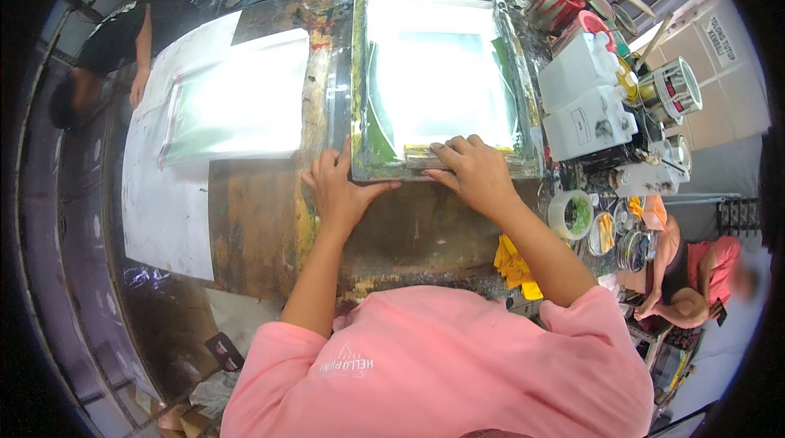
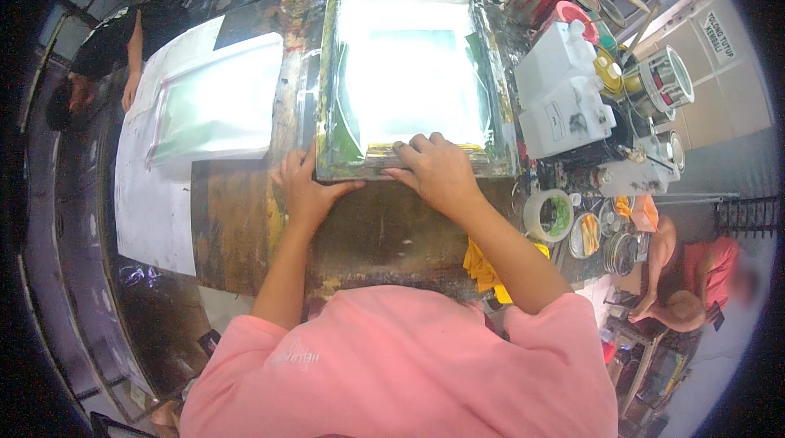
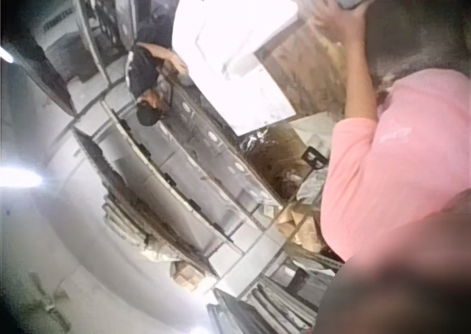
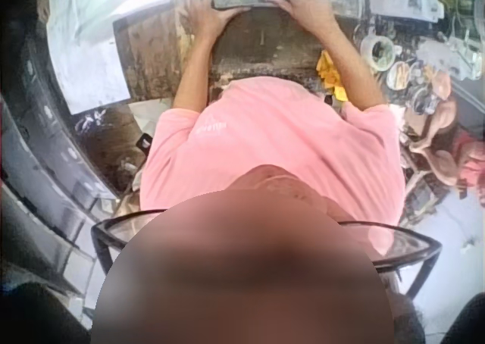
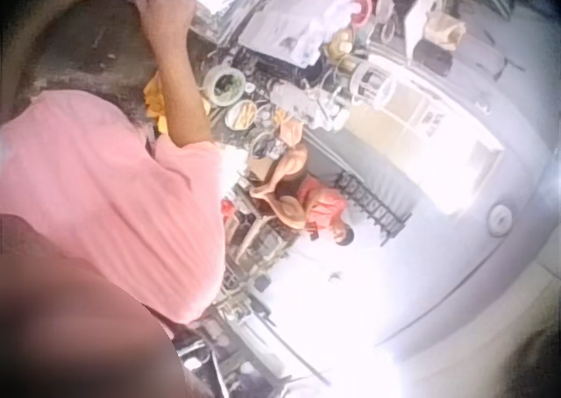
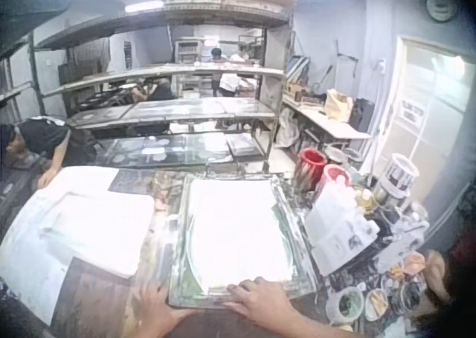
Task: The person repeatedly pulls a squeegee across a screen printing frame to transfer white ink onto a substrate. They periodically lift the frame to check the print and then resume the squeegee strokes. The process is continuous and repetitive throughout the clip.
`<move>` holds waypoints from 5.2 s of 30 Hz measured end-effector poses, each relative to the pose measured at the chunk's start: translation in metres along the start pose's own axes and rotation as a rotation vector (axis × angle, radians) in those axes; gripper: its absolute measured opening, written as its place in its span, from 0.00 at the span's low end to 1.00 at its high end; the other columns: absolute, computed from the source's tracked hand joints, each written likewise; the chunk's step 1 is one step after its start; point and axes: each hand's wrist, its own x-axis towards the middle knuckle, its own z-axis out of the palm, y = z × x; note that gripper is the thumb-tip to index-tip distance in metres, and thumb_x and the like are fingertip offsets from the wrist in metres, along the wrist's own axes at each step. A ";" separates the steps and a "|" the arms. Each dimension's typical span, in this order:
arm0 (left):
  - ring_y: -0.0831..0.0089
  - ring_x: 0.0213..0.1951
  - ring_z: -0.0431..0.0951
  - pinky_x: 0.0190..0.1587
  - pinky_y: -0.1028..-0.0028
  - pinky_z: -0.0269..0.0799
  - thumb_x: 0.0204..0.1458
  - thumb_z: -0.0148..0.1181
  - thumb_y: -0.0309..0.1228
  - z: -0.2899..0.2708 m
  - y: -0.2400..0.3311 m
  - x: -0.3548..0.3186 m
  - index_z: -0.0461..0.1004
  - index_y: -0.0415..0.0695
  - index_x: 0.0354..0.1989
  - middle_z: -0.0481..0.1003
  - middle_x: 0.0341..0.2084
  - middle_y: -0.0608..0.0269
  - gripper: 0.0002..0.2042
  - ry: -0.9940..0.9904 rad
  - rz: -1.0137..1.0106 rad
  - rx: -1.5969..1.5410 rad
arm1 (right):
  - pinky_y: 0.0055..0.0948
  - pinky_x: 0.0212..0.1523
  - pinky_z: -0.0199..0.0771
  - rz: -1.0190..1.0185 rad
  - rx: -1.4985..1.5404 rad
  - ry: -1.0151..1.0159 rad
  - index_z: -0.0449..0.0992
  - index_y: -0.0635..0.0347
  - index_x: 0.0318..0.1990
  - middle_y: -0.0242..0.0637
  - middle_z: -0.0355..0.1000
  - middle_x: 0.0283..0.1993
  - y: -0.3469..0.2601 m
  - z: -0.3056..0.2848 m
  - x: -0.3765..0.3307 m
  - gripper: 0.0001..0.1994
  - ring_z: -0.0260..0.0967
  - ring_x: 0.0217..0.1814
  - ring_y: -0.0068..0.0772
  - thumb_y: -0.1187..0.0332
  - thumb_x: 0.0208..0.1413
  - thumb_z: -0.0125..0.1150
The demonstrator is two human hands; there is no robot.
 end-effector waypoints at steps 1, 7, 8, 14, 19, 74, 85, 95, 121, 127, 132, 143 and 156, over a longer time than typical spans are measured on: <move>0.59 0.55 0.70 0.61 0.52 0.56 0.24 0.84 0.65 0.001 -0.002 0.000 0.78 0.49 0.66 0.72 0.46 0.61 0.55 -0.005 0.004 -0.021 | 0.44 0.44 0.79 -0.003 -0.017 0.005 0.84 0.53 0.53 0.39 0.79 0.46 0.006 0.006 0.008 0.20 0.77 0.47 0.46 0.51 0.61 0.69; 0.61 0.50 0.70 0.59 0.56 0.55 0.24 0.82 0.68 0.001 -0.006 0.000 0.74 0.47 0.71 0.72 0.42 0.61 0.60 0.029 0.067 -0.029 | 0.46 0.45 0.81 -0.019 -0.104 0.119 0.84 0.48 0.53 0.37 0.78 0.46 0.080 0.036 0.135 0.22 0.76 0.49 0.45 0.44 0.64 0.64; 0.61 0.50 0.70 0.58 0.57 0.55 0.24 0.82 0.67 0.000 -0.006 0.001 0.73 0.47 0.71 0.72 0.42 0.61 0.61 0.044 0.073 -0.037 | 0.47 0.44 0.82 -0.029 -0.169 0.111 0.85 0.47 0.51 0.36 0.79 0.45 0.092 0.034 0.159 0.21 0.78 0.49 0.46 0.43 0.63 0.64; 0.64 0.41 0.73 0.55 0.60 0.57 0.26 0.82 0.66 0.000 -0.007 0.002 0.69 0.41 0.74 0.75 0.34 0.63 0.63 0.086 0.127 -0.147 | 0.47 0.45 0.80 -0.089 -0.008 0.049 0.86 0.43 0.50 0.38 0.81 0.43 0.147 0.010 0.254 0.27 0.80 0.48 0.47 0.34 0.66 0.54; 0.60 0.45 0.71 0.55 0.60 0.62 0.30 0.85 0.58 0.001 -0.006 -0.001 0.68 0.41 0.74 0.79 0.38 0.61 0.59 0.083 0.115 -0.207 | 0.50 0.42 0.80 -0.081 -0.141 0.164 0.84 0.45 0.46 0.40 0.80 0.42 0.135 0.036 0.222 0.26 0.80 0.47 0.47 0.35 0.66 0.54; 0.51 0.71 0.70 0.75 0.48 0.55 0.58 0.66 0.37 -0.180 -0.246 0.106 0.70 0.48 0.73 0.69 0.70 0.39 0.32 0.390 -0.262 0.098 | 0.46 0.49 0.69 -0.057 -0.289 0.506 0.86 0.60 0.45 0.48 0.80 0.33 -0.015 -0.202 0.170 0.32 0.76 0.37 0.55 0.36 0.67 0.53; 0.52 0.82 0.47 0.73 0.22 0.23 0.73 0.41 0.50 -0.068 -0.124 0.058 0.59 0.48 0.79 0.56 0.80 0.56 0.31 0.075 0.143 0.579 | 0.50 0.55 0.70 -0.046 -0.320 0.541 0.86 0.62 0.49 0.55 0.82 0.42 -0.014 -0.195 0.169 0.35 0.80 0.47 0.57 0.34 0.66 0.52; 0.53 0.77 0.60 0.72 0.18 0.23 0.75 0.40 0.44 -0.068 -0.115 0.062 0.71 0.53 0.73 0.69 0.73 0.62 0.23 0.008 0.057 0.515 | 0.48 0.50 0.68 -0.014 -0.310 0.457 0.86 0.61 0.43 0.50 0.81 0.35 -0.016 -0.201 0.170 0.32 0.78 0.41 0.57 0.36 0.66 0.54; 0.40 0.80 0.50 0.76 0.28 0.22 0.43 0.52 0.85 0.052 0.096 0.049 0.64 0.42 0.76 0.55 0.78 0.37 0.62 -0.255 0.543 0.175 | 0.51 0.48 0.68 -0.098 -0.222 0.562 0.84 0.63 0.27 0.53 0.80 0.28 -0.015 -0.200 0.168 0.33 0.79 0.35 0.55 0.38 0.65 0.55; 0.41 0.80 0.49 0.74 0.24 0.18 0.43 0.48 0.86 0.078 0.129 0.048 0.62 0.42 0.78 0.54 0.79 0.39 0.64 -0.265 0.574 0.176 | 0.52 0.51 0.72 -0.069 -0.213 0.519 0.85 0.65 0.29 0.55 0.80 0.29 -0.012 -0.212 0.179 0.36 0.80 0.38 0.57 0.36 0.66 0.51; 0.42 0.79 0.52 0.73 0.23 0.18 0.42 0.48 0.86 0.082 0.136 0.041 0.64 0.44 0.77 0.56 0.78 0.41 0.63 -0.239 0.598 0.144 | 0.52 0.52 0.77 -0.080 -0.225 0.514 0.85 0.67 0.29 0.58 0.81 0.31 -0.007 -0.218 0.188 0.36 0.81 0.40 0.59 0.37 0.66 0.51; 0.42 0.76 0.60 0.74 0.24 0.22 0.43 0.51 0.84 0.086 0.134 0.037 0.74 0.42 0.69 0.64 0.73 0.41 0.59 -0.165 0.646 0.066 | 0.53 0.55 0.76 -0.023 -0.218 0.534 0.87 0.68 0.34 0.57 0.83 0.36 -0.002 -0.214 0.193 0.37 0.81 0.46 0.58 0.35 0.65 0.51; 0.68 0.51 0.84 0.54 0.69 0.80 0.44 0.86 0.41 -0.104 0.054 0.089 0.66 0.27 0.69 0.83 0.49 0.48 0.48 -0.178 -0.027 -1.089 | 0.50 0.49 0.72 -0.148 -0.301 0.481 0.85 0.57 0.44 0.45 0.81 0.39 -0.016 -0.127 0.105 0.26 0.78 0.44 0.55 0.40 0.66 0.60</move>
